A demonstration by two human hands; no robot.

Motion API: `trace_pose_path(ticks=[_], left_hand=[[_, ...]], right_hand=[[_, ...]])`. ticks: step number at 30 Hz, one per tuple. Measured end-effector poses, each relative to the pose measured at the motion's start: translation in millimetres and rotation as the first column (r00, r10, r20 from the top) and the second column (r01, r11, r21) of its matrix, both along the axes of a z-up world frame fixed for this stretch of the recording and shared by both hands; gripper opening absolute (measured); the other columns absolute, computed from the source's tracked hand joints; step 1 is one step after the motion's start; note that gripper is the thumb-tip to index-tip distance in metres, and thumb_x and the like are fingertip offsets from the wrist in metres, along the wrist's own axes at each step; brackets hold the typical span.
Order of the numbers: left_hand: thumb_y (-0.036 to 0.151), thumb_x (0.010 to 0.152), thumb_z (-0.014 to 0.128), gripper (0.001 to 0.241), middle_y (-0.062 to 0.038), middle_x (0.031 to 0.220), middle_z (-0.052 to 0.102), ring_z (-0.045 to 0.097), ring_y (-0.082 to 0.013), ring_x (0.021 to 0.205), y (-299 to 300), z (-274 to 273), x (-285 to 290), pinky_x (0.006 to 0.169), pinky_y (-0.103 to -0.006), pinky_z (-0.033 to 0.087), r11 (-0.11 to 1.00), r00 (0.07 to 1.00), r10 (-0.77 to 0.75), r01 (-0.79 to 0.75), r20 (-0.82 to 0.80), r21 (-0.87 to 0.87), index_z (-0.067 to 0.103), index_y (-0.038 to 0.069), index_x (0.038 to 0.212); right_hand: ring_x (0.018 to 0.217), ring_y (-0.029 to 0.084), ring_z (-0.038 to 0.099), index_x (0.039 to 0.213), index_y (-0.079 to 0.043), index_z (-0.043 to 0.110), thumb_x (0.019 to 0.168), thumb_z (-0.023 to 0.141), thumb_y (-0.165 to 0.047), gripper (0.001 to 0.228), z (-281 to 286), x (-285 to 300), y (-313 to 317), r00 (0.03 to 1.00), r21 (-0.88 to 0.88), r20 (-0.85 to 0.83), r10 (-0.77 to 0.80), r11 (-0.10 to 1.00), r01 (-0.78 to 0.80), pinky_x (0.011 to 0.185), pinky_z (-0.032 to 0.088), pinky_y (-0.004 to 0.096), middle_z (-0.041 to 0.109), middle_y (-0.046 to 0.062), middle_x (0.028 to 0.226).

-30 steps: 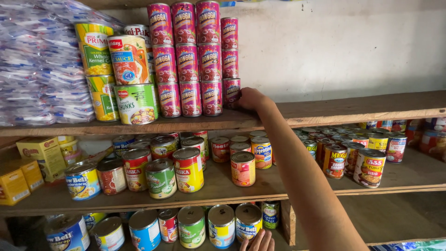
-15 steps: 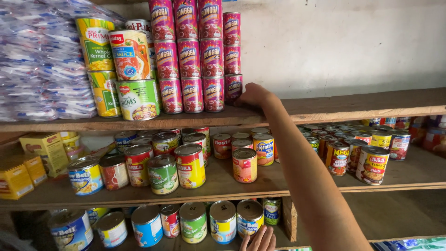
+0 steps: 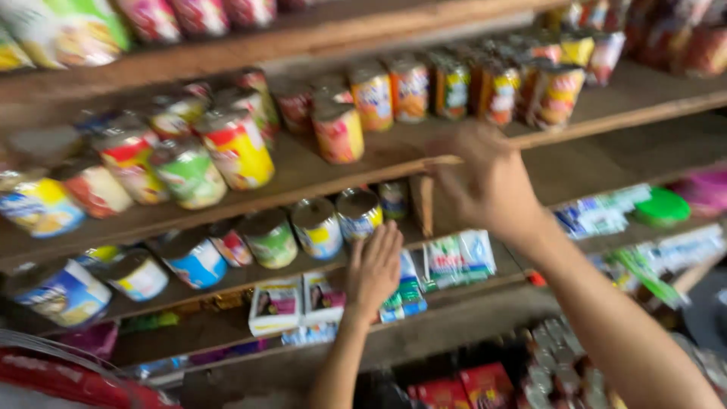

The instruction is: Wiping canned goods with a rag and restocking them onto wooden store shelves.

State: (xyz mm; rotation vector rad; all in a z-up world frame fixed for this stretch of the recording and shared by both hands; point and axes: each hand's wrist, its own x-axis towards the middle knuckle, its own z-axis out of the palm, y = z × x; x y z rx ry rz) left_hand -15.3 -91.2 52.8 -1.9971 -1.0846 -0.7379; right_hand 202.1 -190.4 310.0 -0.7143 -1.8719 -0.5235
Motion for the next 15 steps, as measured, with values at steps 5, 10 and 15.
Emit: trace_pose_path(ticks=[5, 10, 15], left_hand=[[0.035, 0.1, 0.058, 0.056, -0.015, 0.159, 0.041, 0.036, -0.0362, 0.148, -67, -53, -37, 0.119, -0.0614, 0.031, 0.975, 0.975, -0.14, 0.166, 0.171, -0.148, 0.051, 0.02, 0.153], [0.034, 0.091, 0.066, 0.058, -0.019, 0.165, 0.034, 0.035, -0.0483, 0.145, -189, -207, -96, 0.115, -0.0686, 0.032, 0.882, 0.925, 0.242, -0.085, 0.292, -0.463, 0.057, 0.019, 0.146], [0.056, 0.08, 0.072, 0.056, -0.012, 0.17, 0.016, 0.017, -0.0429, 0.153, -395, -454, -161, 0.117, -0.0693, 0.025, 0.157, 0.818, 0.488, -0.426, -0.305, -0.891, 0.063, 0.032, 0.13]], right_hand=[[0.091, 0.036, 0.067, 0.094, -0.003, 0.072, 0.084, 0.075, -0.01, 0.013, -183, 61, -87, 1.0, -0.384, 0.016, 0.017, 0.923, -0.009, 0.082, 0.054, 0.044, 0.071, 0.013, 0.093], [0.087, 0.031, 0.072, 0.097, -0.004, 0.075, 0.093, 0.065, -0.017, 0.016, -375, 134, -169, 0.915, -0.744, -0.086, -0.395, 0.636, 0.205, 0.08, 0.058, 0.04, 0.074, 0.013, 0.096], [0.078, 0.033, 0.072, 0.095, -0.005, 0.074, 0.094, 0.066, -0.02, 0.017, -508, 161, -262, 0.802, -0.865, -0.069, -0.594, 0.436, 0.248, 0.07, 0.058, 0.042, 0.074, 0.014, 0.091]])
